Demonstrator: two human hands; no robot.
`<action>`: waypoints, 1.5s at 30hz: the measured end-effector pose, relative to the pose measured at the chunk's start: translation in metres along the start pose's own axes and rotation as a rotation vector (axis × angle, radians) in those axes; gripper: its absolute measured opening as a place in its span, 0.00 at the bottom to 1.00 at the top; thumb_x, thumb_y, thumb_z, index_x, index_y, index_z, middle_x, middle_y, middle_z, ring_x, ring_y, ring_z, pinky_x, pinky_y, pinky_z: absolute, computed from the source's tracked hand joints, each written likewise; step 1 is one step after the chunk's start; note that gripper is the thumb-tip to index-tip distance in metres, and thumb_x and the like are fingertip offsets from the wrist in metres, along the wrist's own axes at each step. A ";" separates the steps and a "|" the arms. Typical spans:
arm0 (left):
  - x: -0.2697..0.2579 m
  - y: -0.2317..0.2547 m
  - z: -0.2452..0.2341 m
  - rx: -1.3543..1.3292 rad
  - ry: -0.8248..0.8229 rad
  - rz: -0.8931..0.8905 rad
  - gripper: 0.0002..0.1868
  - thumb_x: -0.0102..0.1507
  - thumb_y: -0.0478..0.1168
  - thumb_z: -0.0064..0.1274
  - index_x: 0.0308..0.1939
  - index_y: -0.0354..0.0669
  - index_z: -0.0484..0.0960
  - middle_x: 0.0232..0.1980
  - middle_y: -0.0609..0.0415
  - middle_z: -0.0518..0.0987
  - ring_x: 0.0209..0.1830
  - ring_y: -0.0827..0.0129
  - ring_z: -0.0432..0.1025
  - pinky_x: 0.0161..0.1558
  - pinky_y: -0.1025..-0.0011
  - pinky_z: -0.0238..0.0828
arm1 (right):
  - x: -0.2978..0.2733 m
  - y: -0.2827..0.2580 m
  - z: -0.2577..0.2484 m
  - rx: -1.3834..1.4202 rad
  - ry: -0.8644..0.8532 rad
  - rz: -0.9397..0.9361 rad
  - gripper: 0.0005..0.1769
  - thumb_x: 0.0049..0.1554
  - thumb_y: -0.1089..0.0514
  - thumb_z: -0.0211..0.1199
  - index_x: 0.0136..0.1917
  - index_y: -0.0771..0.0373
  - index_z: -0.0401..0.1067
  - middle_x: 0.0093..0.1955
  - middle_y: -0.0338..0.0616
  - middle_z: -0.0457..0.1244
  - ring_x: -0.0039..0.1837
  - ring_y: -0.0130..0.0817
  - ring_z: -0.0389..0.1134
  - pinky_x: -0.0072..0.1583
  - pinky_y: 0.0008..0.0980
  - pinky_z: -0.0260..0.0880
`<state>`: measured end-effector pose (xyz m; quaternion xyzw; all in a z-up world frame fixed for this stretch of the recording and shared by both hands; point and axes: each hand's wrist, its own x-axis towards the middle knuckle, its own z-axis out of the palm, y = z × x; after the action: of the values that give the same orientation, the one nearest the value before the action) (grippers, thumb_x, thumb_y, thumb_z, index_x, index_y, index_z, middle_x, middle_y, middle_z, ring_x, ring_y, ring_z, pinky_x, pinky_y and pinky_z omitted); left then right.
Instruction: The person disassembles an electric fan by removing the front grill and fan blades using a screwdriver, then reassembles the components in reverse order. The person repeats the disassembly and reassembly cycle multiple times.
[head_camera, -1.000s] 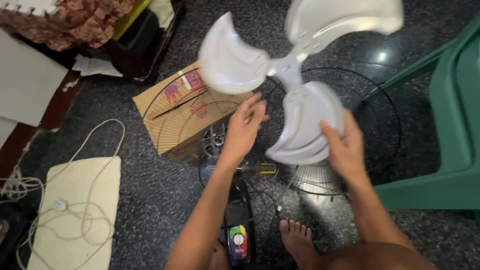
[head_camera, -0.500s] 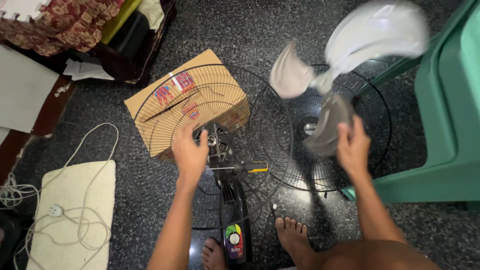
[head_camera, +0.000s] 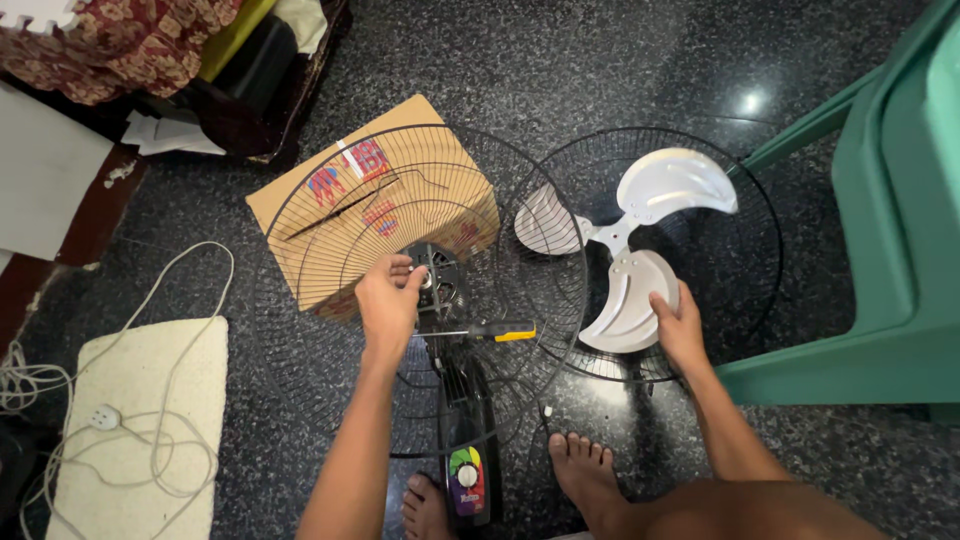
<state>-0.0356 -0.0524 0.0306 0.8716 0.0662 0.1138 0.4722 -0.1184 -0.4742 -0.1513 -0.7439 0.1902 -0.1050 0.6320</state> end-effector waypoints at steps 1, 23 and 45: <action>0.000 -0.001 0.001 0.016 0.013 -0.022 0.13 0.58 0.35 0.66 0.40 0.30 0.82 0.36 0.46 0.85 0.32 0.67 0.80 0.37 0.72 0.77 | -0.001 0.008 0.000 0.048 -0.015 0.031 0.20 0.63 0.59 0.60 0.67 0.65 0.66 0.59 0.48 0.67 0.60 0.33 0.67 0.62 0.32 0.67; -0.006 -0.028 0.014 -0.093 0.109 0.112 0.08 0.58 0.33 0.65 0.37 0.34 0.83 0.33 0.48 0.84 0.33 0.67 0.81 0.39 0.70 0.78 | -0.011 -0.179 0.061 -0.320 0.081 -0.674 0.14 0.66 0.65 0.63 0.65 0.67 0.72 0.63 0.54 0.66 0.66 0.52 0.68 0.70 0.41 0.66; -0.021 -0.028 0.014 0.277 0.171 0.071 0.17 0.51 0.45 0.71 0.40 0.46 0.85 0.44 0.52 0.81 0.50 0.55 0.71 0.53 0.54 0.62 | -0.011 -0.208 0.267 -0.299 -0.714 -0.680 0.10 0.55 0.61 0.70 0.51 0.65 0.79 0.44 0.48 0.70 0.45 0.38 0.72 0.48 0.34 0.72</action>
<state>-0.0526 -0.0530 -0.0033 0.9173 0.0907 0.1941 0.3356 0.0084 -0.2021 0.0056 -0.8355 -0.2770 -0.0159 0.4742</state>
